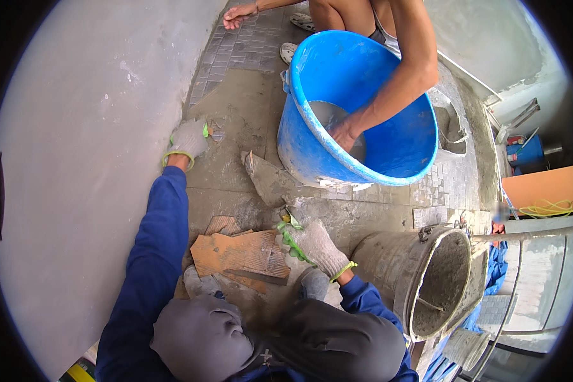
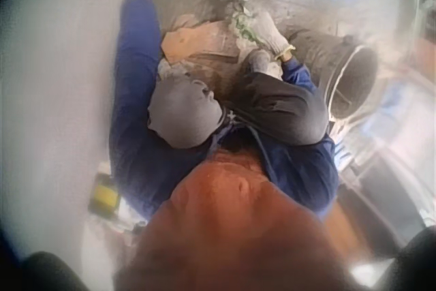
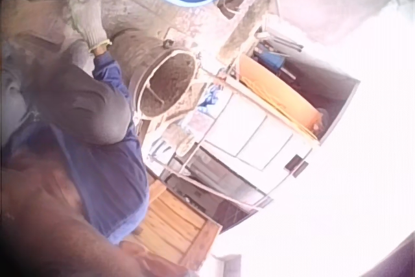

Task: The person kneels and uses a trowel to scoop cement from a blue bucket and apply it to a wall. They then stand, walk to a bag of cement, open it, and scoop cement into a bucket on a scaffold.

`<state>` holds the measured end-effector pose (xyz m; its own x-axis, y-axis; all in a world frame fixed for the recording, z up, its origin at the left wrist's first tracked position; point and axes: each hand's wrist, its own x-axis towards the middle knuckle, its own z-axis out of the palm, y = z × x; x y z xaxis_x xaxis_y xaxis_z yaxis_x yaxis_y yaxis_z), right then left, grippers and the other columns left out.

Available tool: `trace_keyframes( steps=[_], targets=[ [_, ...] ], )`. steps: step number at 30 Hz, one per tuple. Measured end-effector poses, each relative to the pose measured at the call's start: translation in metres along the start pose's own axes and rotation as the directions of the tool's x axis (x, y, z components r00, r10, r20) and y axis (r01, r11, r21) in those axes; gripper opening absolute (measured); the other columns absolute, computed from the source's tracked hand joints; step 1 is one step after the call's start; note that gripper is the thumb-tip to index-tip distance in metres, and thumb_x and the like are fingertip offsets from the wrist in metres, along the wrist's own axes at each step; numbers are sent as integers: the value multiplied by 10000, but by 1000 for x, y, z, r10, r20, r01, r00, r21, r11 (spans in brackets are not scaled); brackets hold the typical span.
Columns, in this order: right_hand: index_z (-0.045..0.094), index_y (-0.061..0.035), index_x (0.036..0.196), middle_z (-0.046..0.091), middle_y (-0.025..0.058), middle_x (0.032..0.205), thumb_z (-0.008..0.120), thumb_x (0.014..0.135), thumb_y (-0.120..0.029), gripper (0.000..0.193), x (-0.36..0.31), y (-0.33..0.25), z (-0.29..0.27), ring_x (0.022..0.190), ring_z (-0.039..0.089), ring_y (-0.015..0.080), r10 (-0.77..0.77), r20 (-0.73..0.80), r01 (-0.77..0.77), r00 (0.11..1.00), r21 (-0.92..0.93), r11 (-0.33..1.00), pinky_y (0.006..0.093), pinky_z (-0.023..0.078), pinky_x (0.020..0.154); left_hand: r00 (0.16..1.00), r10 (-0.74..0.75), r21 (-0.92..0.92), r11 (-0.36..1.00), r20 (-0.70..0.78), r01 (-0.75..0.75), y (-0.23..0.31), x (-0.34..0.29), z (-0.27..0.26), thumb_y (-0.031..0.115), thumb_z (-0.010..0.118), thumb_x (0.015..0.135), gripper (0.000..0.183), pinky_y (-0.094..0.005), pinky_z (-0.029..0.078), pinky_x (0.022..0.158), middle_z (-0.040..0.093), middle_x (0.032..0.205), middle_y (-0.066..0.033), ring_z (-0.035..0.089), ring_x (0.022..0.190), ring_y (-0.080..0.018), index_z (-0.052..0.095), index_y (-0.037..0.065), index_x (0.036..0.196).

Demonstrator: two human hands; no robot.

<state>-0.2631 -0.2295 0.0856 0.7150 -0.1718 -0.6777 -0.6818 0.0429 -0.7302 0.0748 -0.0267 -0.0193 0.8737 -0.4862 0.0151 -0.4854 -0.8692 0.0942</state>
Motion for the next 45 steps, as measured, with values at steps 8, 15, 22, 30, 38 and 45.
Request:
trace_keyframes(
  steps=[8, 15, 22, 30, 38, 45],
  targets=[
    [669, -5, 996, 622, 29, 648, 660, 987, -308, 303, -8, 9, 2, 486, 571, 103, -84, 18, 86, 996, -84, 993, 291, 443, 441, 936, 352, 385, 865, -10, -321, 1, 49, 28, 215, 668, 863, 150, -452, 531, 773, 761, 895, -92, 739, 876, -303, 798, 141, 885],
    [674, -12, 957, 613, 12, 651, 643, 995, -282, 274, 5, 21, 0, 473, 571, 104, 54, 71, -58, 996, 57, 997, 280, 425, 412, 924, 382, 420, 836, 15, -352, -17, 45, 27, 228, 677, 856, 162, -441, 512, 785, 764, 889, -70, 737, 883, -285, 806, 147, 907],
    [678, -25, 950, 607, -5, 657, 632, 1000, -266, 251, 10, 23, 1, 447, 558, 100, 107, 99, -115, 989, 82, 990, 272, 406, 387, 911, 402, 389, 827, 93, -405, -8, 34, 31, 213, 658, 860, 178, -446, 498, 829, 763, 916, -91, 725, 929, -295, 801, 122, 917],
    [692, -33, 991, 636, 1, 702, 646, 992, -272, 244, 6, 17, 11, 478, 582, 97, 2, -9, -4, 1000, -175, 985, 269, 411, 394, 999, -15, 80, 997, -28, 17, -3, 3, -13, 292, 709, 841, 176, -468, 517, 785, 751, 913, -112, 726, 912, -293, 779, 137, 884],
    [698, -33, 1040, 653, 9, 717, 648, 992, -281, 258, 15, 14, -1, 489, 585, 93, 64, -7, -65, 998, -68, 996, 269, 422, 405, 781, 430, -47, 886, 453, -461, 92, -195, -82, 301, 714, 829, 215, -487, 464, 970, 735, 942, -105, 662, 1101, -283, 786, 109, 894],
    [635, -28, 1192, 698, 130, 817, 662, 971, -327, 373, 18, -1, 6, 595, 661, 240, -3, 35, 13, 999, -275, 961, 375, 494, 512, 808, 532, -56, 842, 251, -537, 102, -258, -29, 315, 687, 844, 249, -514, 354, 1114, 640, 1325, -140, 543, 1276, -338, 796, 156, 1002]
  ],
)
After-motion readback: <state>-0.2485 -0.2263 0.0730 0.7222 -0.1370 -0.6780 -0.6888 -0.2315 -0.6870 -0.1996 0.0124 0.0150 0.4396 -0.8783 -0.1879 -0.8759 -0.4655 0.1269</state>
